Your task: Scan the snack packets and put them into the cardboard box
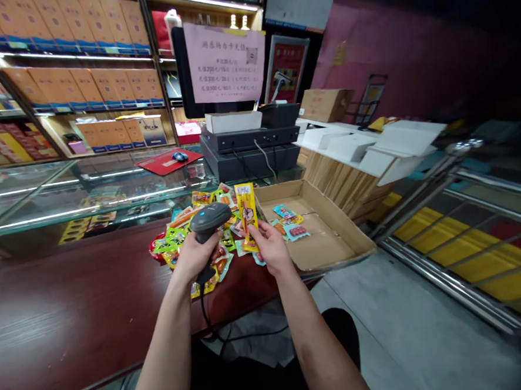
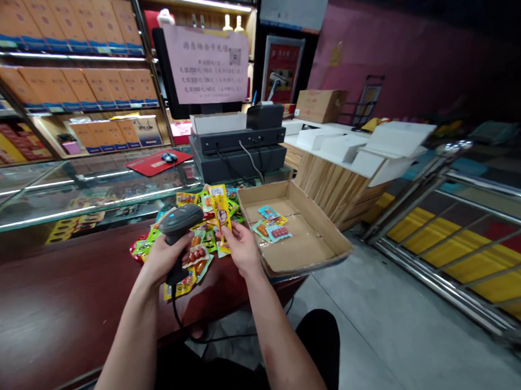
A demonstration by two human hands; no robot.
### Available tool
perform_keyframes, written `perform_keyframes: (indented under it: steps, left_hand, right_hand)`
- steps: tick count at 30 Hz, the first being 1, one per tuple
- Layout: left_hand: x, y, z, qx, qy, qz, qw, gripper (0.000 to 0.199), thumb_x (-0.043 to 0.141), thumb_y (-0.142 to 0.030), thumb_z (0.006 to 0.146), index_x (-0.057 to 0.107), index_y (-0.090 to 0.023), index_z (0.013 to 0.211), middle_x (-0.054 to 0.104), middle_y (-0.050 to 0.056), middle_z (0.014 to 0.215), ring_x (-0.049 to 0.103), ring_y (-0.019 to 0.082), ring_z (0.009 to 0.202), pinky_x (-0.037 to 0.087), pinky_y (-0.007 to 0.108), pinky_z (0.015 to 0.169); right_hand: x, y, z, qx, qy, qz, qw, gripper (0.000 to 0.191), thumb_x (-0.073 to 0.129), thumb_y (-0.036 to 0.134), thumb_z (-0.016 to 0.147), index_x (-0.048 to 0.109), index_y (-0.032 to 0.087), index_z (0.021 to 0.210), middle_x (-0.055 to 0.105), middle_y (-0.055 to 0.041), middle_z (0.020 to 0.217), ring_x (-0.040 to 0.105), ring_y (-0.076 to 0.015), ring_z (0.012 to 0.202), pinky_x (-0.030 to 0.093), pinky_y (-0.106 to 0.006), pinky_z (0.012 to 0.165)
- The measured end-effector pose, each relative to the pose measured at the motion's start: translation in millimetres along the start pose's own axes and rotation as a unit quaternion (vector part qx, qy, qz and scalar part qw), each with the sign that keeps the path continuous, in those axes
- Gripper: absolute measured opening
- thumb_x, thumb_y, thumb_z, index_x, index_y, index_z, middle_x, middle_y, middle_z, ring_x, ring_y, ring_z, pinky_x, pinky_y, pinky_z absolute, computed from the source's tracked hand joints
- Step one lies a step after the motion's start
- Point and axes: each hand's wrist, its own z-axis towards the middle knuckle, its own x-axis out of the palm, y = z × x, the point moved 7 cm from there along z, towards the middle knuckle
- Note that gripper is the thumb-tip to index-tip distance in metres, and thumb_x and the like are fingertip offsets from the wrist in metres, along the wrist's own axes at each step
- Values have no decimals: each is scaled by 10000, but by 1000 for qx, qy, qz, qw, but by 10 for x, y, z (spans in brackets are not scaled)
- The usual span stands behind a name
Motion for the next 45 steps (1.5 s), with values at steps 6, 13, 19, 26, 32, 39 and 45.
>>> perform_keyframes:
  steps: [6,13,19,26,32,39,45]
  left_hand:
    - [530,-79,102,19,63,2,998,389,669,-484,750,496,-188,564,488,-24,423,421,96,380,369,223,430]
    - [749,-126,93,18,99,-22,995,379,683,-480,740,507,-182,586,488,-27,442,431,95,382,362,220,419]
    - [267,-9,17,1,42,-37,998,386,697,-475,740,495,-180,596,493,-26,454,441,91,402,363,212,424]
    - [-463,100,-201,-24,-52,-44,997,375,724,-461,712,493,-179,622,490,-33,463,442,92,393,366,216,408]
    - [-862,176,-378,-35,-100,-18,994,383,727,-471,709,520,-161,622,522,-12,476,457,91,409,380,209,417]
    - [-893,233,-361,-30,-81,-35,996,380,721,-462,734,517,-160,627,506,-23,465,449,81,390,378,204,415]
    - [-737,107,3,-28,10,-83,996,388,732,-464,724,500,-168,633,485,-31,463,436,79,389,371,210,409]
  right_hand:
    - [-808,624,-22,-110,-103,-70,986,485,717,454,754,655,193,1158,704,-79,1175,676,-249,1072,574,-368,884]
    - [-1298,920,-208,-176,-200,-172,948,532,668,437,808,614,178,1269,552,-125,1401,515,-253,1308,359,-445,1140]
    - [-585,544,-132,-161,-80,-134,975,404,682,354,800,651,216,1179,644,-97,1287,576,-252,1240,431,-449,1086]
    - [269,-137,-13,-157,70,-281,944,337,607,232,842,652,194,1174,686,-94,1209,640,-233,1137,480,-409,1021]
    - [716,-511,-97,-178,214,-515,811,547,548,68,798,567,160,1336,573,-122,1380,493,-273,1314,365,-460,1107]
    - [854,-770,-61,-183,266,-560,763,526,477,10,788,621,135,1278,580,-129,1372,502,-256,1303,344,-409,1110]
    - [655,-723,353,-50,177,-217,959,260,648,168,786,719,214,1032,732,-63,1070,650,-253,1043,445,-420,994]
